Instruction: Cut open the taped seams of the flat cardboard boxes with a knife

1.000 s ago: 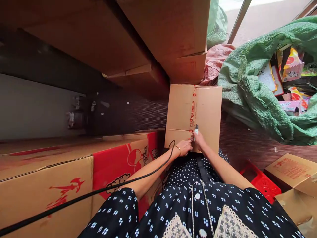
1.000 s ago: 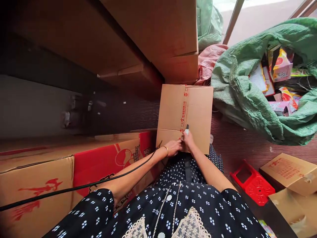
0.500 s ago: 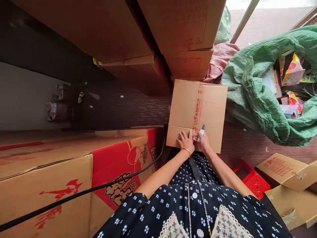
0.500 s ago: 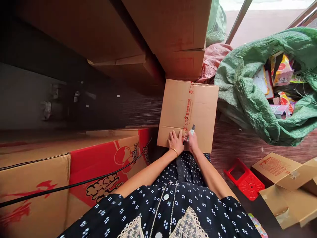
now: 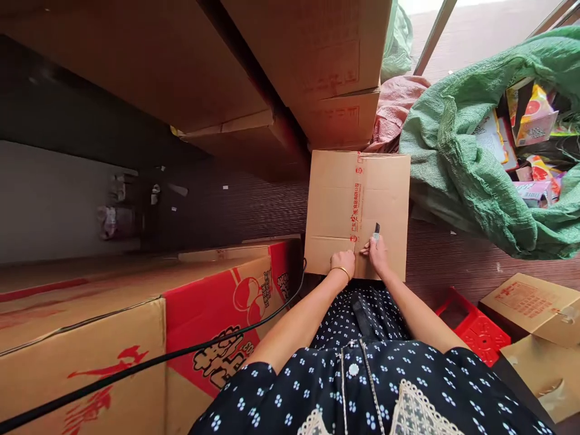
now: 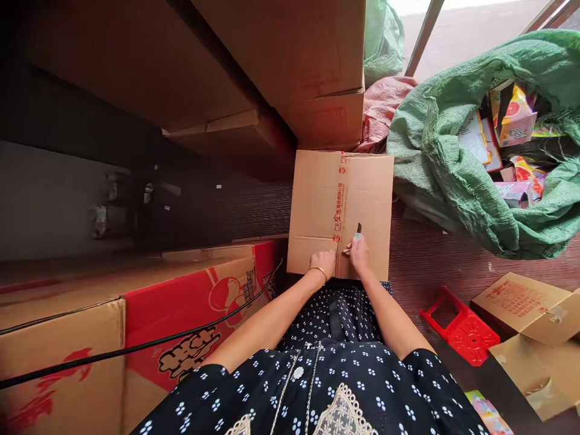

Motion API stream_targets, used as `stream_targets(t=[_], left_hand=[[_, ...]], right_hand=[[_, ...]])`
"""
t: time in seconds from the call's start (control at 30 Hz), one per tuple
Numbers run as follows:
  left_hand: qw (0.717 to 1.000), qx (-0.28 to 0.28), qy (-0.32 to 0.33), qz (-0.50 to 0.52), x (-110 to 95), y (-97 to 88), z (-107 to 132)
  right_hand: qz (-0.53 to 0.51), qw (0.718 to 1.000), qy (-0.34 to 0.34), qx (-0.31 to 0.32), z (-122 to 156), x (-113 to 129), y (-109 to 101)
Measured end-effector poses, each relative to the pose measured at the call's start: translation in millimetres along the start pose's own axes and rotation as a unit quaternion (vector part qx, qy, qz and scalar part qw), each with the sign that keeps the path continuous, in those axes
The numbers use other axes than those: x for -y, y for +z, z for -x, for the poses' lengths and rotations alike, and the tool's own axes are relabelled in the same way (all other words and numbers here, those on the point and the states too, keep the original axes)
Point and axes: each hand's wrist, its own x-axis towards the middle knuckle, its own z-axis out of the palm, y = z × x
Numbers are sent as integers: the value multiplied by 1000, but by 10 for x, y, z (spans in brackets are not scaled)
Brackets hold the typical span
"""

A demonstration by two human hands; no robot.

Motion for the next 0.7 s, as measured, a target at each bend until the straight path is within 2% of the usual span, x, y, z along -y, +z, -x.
stream_targets(t=[0.17, 0.33, 0.57, 0.7], left_hand=[[999, 18, 21, -27, 111, -89, 3], [998, 16, 39, -41, 238, -144, 28], [998, -5, 45, -42, 518, -337, 93], [998, 0, 43, -43, 511, -319, 86]], right_hand=[[-64, 997, 15, 33, -85, -56, -71], [-80, 996, 29, 19, -103, -88, -70], [-79, 996, 42, 3, -99, -16, -43], [-78, 995, 64, 8, -61, 38, -42]])
